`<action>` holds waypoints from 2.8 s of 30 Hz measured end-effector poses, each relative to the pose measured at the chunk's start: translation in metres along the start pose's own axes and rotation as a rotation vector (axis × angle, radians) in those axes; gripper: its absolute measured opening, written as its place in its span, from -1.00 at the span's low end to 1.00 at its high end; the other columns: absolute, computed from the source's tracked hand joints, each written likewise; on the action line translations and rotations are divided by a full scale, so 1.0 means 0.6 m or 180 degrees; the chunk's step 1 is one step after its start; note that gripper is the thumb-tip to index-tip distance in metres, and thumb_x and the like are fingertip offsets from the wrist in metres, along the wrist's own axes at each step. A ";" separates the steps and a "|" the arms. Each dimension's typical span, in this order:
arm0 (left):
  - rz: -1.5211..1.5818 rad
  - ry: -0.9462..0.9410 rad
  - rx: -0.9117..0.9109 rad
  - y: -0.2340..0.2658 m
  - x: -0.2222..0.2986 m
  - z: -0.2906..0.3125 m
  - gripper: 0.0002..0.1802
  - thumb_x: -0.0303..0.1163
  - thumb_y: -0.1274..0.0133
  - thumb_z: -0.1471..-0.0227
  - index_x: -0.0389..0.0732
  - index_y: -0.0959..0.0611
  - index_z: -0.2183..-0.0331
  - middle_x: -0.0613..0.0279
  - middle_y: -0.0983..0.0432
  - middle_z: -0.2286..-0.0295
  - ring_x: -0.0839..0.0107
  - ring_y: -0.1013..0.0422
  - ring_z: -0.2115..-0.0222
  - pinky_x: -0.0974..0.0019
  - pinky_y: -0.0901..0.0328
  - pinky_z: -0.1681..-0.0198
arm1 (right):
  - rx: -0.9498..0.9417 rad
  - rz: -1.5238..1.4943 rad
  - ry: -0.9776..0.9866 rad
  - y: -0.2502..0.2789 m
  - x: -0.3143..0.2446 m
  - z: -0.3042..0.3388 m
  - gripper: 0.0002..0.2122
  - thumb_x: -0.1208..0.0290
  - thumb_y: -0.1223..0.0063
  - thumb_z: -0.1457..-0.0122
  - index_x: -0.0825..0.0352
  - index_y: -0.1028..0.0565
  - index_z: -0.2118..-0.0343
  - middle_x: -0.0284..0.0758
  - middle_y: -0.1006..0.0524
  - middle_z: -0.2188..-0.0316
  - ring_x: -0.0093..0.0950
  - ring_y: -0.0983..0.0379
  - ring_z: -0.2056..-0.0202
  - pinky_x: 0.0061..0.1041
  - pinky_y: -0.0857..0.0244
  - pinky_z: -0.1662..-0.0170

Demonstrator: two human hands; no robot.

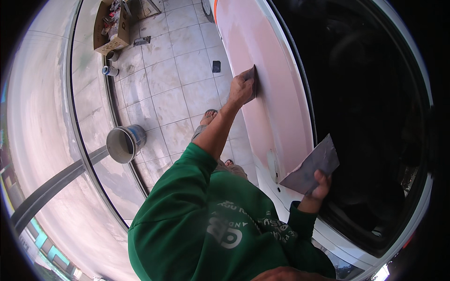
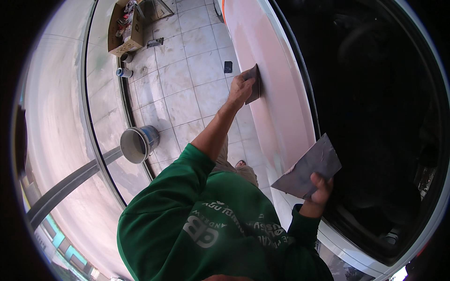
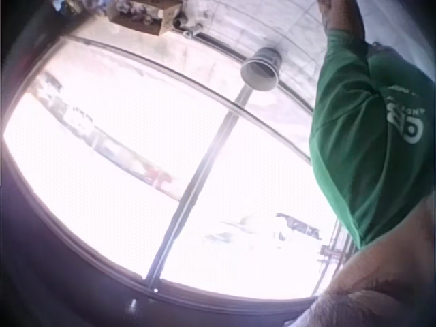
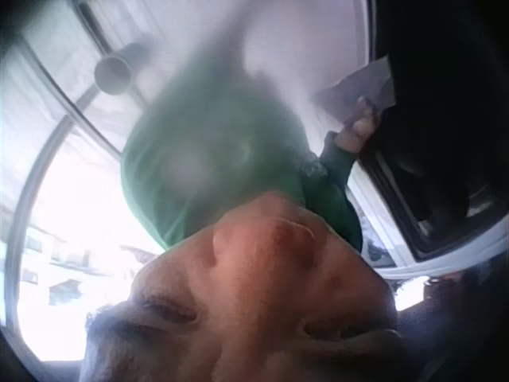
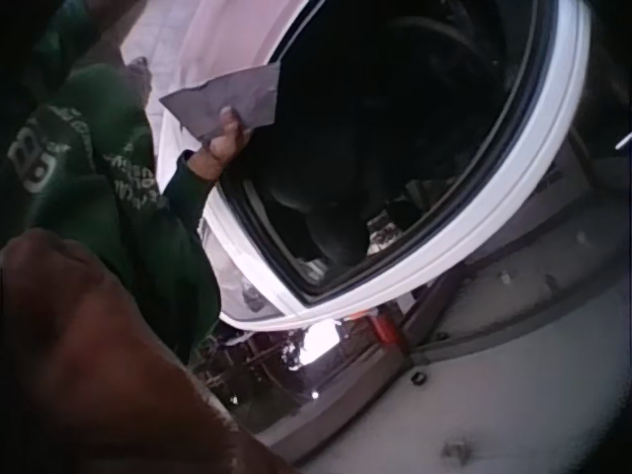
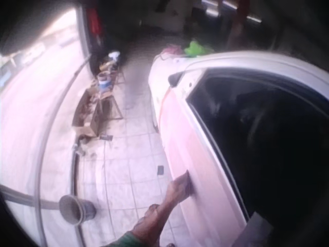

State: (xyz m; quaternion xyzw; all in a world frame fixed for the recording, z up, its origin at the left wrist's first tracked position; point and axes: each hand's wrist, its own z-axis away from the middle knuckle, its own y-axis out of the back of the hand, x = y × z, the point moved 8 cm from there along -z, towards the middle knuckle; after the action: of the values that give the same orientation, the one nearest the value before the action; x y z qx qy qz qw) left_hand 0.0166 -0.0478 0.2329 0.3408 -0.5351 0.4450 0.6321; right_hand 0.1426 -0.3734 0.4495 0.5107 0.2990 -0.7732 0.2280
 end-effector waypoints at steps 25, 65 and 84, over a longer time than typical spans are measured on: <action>0.0453 -0.1061 -0.1475 -0.038 0.203 0.629 -0.49 -0.23 0.13 -0.31 -0.17 -0.34 -0.23 0.08 -0.15 -0.23 0.27 -0.12 -0.23 0.21 -0.02 -0.28 | -0.0365 -0.0798 -0.1132 0.118 0.184 0.169 -0.55 0.44 -0.13 -0.18 0.36 -0.33 -0.13 -0.26 -0.47 0.03 -0.34 -0.43 0.00 -0.32 -0.38 -0.02; 0.1583 0.0640 0.0226 0.047 -0.006 -0.129 -0.62 -0.25 -0.16 0.02 -0.30 -0.62 0.20 0.20 -0.54 0.11 0.42 -0.32 0.01 0.36 -0.06 -0.15 | 0.0018 -0.1292 0.0202 -0.003 0.009 -0.061 -0.46 0.42 0.05 -0.20 0.44 -0.12 -0.22 -0.12 -0.32 0.03 -0.34 -0.52 0.19 -0.37 -0.54 0.24; 0.1884 0.0293 -0.1212 -0.045 0.146 0.610 -0.39 -0.13 -0.06 0.09 -0.23 -0.56 0.00 0.18 -0.43 0.03 0.30 -0.31 -0.04 0.15 -0.20 -0.12 | -0.0380 -0.0609 -0.0436 0.140 0.071 0.221 -0.55 0.47 -0.11 -0.13 0.38 -0.36 -0.11 -0.27 -0.49 0.02 -0.30 -0.46 0.02 -0.34 -0.36 -0.06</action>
State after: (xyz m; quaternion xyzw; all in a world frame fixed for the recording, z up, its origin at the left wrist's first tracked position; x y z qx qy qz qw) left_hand -0.0920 -0.3724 0.3912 0.0267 -0.6549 0.5161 0.5514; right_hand 0.0953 -0.5279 0.4306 0.4115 0.3756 -0.8052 0.2032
